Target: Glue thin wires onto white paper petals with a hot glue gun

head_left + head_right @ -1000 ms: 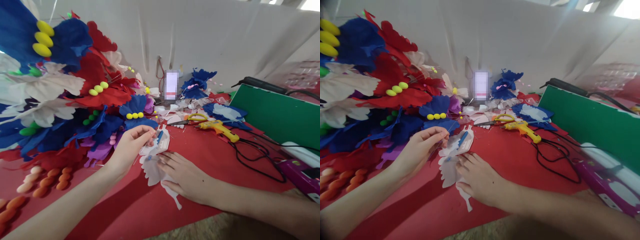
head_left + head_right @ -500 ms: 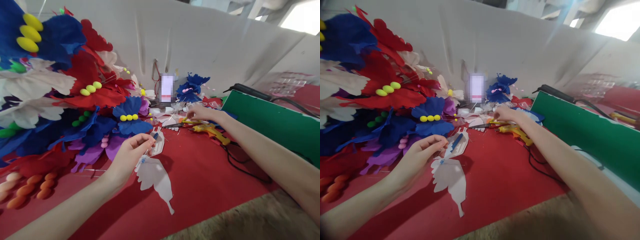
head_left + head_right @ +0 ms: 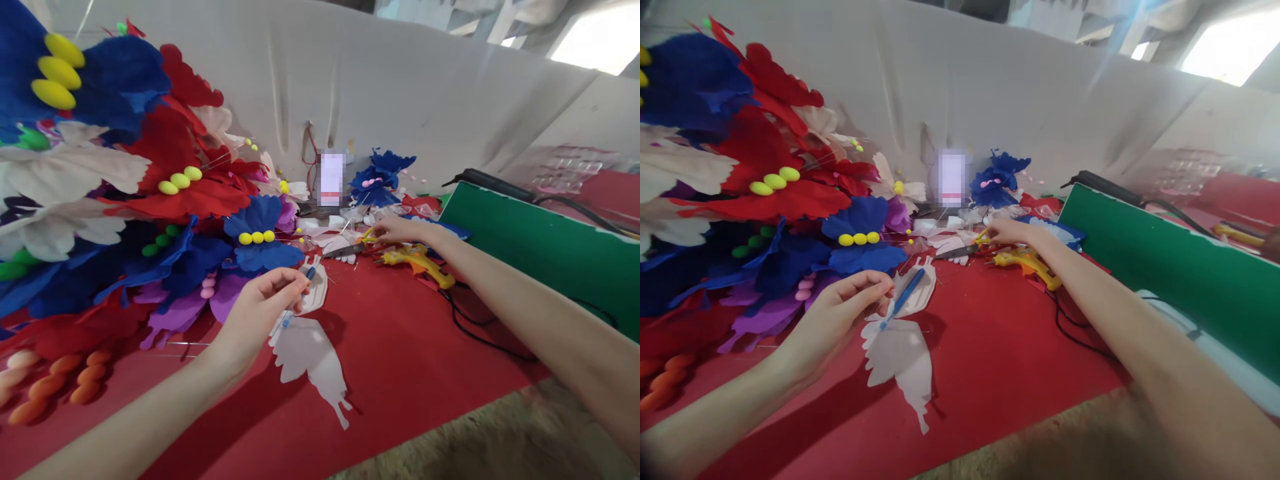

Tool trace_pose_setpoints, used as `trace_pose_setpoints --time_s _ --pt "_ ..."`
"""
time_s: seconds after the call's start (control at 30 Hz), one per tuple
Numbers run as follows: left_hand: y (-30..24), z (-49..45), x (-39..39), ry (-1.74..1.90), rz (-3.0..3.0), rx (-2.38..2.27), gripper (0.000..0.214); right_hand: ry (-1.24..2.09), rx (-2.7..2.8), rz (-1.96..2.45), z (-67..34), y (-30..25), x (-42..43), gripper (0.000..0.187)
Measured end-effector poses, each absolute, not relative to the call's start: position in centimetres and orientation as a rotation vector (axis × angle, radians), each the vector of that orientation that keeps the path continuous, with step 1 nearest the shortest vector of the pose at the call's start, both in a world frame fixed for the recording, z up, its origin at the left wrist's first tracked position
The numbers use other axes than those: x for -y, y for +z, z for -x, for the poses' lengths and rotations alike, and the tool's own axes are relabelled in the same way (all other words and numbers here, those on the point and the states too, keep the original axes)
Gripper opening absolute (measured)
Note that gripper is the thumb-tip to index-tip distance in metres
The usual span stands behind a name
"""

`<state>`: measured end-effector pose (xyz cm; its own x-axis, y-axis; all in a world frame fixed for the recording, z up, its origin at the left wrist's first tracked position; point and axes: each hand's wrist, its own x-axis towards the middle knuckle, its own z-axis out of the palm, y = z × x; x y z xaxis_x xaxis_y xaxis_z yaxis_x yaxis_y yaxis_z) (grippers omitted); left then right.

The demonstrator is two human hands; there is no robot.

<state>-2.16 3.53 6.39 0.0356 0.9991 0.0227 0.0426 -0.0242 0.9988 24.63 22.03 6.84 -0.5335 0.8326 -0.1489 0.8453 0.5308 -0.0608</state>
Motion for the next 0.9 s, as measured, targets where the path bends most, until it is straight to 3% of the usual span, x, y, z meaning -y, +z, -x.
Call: trace_pose_setpoints --time_s 0.17,0.27,0.4,0.53,0.67,0.8,0.9 --pt "6.5 2.2 -3.6 1.212 -1.268 -1.173 0.012 0.006 -2.899 -1.688 -24.3 6.9 -20.0 0.017" --pt "6.4 2.2 -3.4 1.220 -1.254 -1.162 0.012 0.080 -3.061 -1.908 -23.9 6.6 -18.7 0.022" --pt "6.6 2.1 -3.2 1.284 -1.191 -1.152 0.010 -0.074 -3.188 -2.281 -23.3 6.5 -18.0 0.020" --pt "7.2 2.3 -3.4 1.409 -1.016 -1.039 0.011 -0.765 -3.177 -2.444 -21.7 6.5 -16.3 0.017" --pt "7.3 2.4 -3.6 1.410 -0.947 -0.973 0.011 -1.699 -3.006 -2.008 -19.3 6.0 -11.8 0.009" --pt "7.0 2.3 -3.5 1.394 -0.955 -0.986 0.011 -2.249 -2.761 -1.645 -17.8 5.7 -7.2 0.016" --pt "6.9 2.2 -3.3 1.375 -0.977 -0.996 0.010 -2.889 -2.153 -1.282 -17.3 6.0 -5.2 0.013"
